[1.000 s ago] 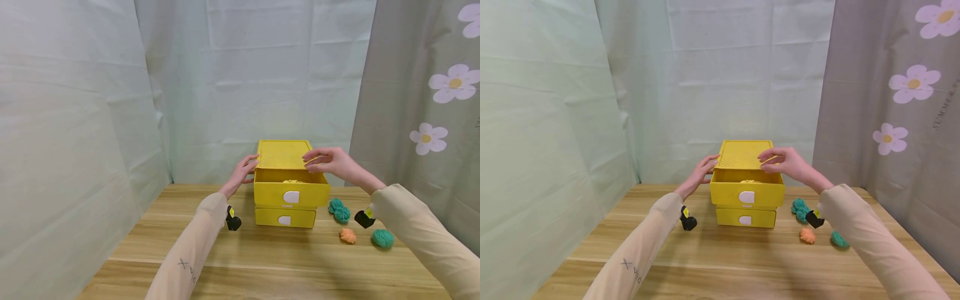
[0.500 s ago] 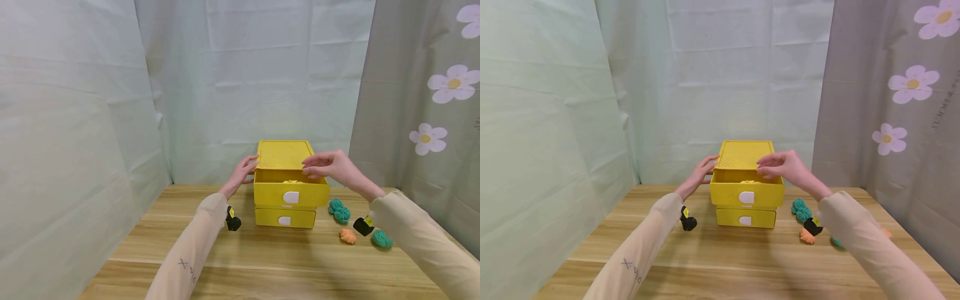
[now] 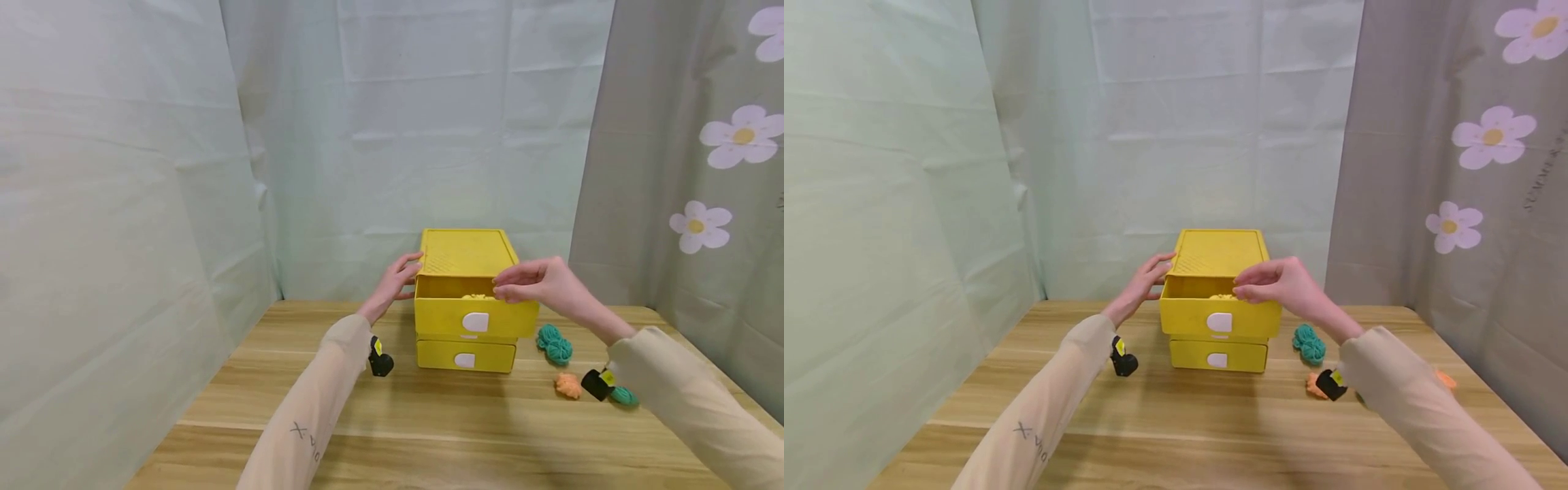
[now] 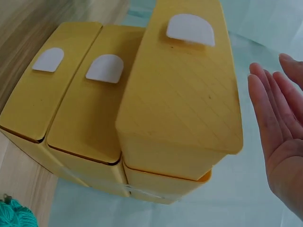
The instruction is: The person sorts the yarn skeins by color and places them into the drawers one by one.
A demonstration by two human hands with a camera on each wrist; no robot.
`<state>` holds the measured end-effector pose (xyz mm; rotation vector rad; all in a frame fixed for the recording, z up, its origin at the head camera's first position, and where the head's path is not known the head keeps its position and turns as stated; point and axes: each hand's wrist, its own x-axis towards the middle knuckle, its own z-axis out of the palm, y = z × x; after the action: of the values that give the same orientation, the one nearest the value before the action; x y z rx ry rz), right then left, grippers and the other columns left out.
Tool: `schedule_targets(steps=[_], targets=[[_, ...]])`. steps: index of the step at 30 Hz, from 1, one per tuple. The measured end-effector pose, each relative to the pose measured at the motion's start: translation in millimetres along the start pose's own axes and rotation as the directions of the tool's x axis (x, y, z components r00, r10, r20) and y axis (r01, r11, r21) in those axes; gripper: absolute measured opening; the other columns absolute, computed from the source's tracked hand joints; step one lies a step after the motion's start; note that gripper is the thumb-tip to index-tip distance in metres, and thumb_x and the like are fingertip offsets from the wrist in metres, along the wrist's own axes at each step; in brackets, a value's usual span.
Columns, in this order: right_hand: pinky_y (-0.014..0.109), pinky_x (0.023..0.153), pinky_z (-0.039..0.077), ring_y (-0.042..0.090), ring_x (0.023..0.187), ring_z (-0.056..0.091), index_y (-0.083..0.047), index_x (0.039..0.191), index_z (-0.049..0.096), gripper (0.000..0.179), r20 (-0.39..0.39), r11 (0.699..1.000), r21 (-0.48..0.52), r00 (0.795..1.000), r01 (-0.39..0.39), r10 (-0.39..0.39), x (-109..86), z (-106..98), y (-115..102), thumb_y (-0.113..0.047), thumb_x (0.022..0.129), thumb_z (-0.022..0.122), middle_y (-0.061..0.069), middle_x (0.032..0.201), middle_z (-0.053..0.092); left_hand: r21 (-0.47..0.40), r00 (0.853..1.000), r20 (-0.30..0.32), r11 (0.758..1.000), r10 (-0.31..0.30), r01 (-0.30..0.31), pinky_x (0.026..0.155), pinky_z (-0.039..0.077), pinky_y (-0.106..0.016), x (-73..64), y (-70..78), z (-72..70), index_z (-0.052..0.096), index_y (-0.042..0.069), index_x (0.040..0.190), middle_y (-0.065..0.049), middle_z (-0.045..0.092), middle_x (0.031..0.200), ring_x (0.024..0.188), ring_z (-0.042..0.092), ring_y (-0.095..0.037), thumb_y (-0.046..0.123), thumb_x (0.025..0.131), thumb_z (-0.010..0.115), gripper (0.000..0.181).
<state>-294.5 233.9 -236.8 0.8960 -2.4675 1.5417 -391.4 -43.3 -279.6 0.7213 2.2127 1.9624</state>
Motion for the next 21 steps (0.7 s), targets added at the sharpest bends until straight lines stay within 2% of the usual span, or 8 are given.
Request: schedule_targets(steps=[3, 7, 14, 21], targets=[[0.038, 0.069, 0.050, 0.031, 0.080, 0.063, 0.010, 0.102, 0.063, 0.027, 0.023, 1.000, 0.017, 1.000, -0.016, 0.016, -2.8, 2, 0, -0.009, 0.083, 0.066, 0.017, 0.091, 0.065, 0.002, 1.000, -0.008, 1.000, 0.009, -0.009, 0.085, 0.040, -0.049, -0.8, 0.5, 1.2, 0.034, 0.005, 0.139, -0.021, 0.035, 0.132, 0.108, 0.045, -0.038, 0.021, 0.097, 0.042, 0.045], [0.037, 0.069, 0.050, 0.029, 0.080, 0.063, 0.008, 0.101, 0.065, 0.025, 0.042, 0.999, -0.012, 0.998, -0.037, 0.037, -6.3, 4, 1, -0.010, 0.084, 0.065, 0.015, 0.091, 0.066, -0.003, 1.000, -0.009, 1.000, 0.007, -0.007, 0.085, 0.039, -0.050, 1.6, -1.7, 0.9, 0.035, 0.006, 0.138, -0.021, 0.034, 0.133, 0.108, 0.044, -0.039, 0.021, 0.097, 0.043, 0.045], [0.038, 0.069, 0.050, 0.031, 0.080, 0.063, 0.007, 0.101, 0.065, 0.026, 0.059, 0.999, -0.019, 0.997, -0.047, 0.049, -10.8, 7, 8, -0.012, 0.083, 0.066, 0.014, 0.090, 0.066, 0.001, 0.997, -0.073, 1.000, 0.021, -0.020, 0.080, 0.043, -0.048, 19.8, -26.5, -2.7, 0.044, 0.016, 0.135, -0.013, 0.042, 0.127, 0.101, 0.050, -0.033, 0.028, 0.094, 0.048, 0.042], [0.037, 0.069, 0.050, 0.030, 0.080, 0.063, 0.004, 0.100, 0.067, 0.028, 0.037, 0.997, -0.051, 0.998, -0.057, 0.058, -15.2, 14, 14, -0.015, 0.081, 0.069, 0.011, 0.089, 0.067, 0.001, 0.998, -0.066, 1.000, 0.014, -0.014, 0.081, 0.043, -0.048, 20.2, -26.9, -3.3, 0.044, 0.017, 0.135, -0.013, 0.041, 0.129, 0.104, 0.049, -0.034, 0.029, 0.095, 0.048, 0.042]])
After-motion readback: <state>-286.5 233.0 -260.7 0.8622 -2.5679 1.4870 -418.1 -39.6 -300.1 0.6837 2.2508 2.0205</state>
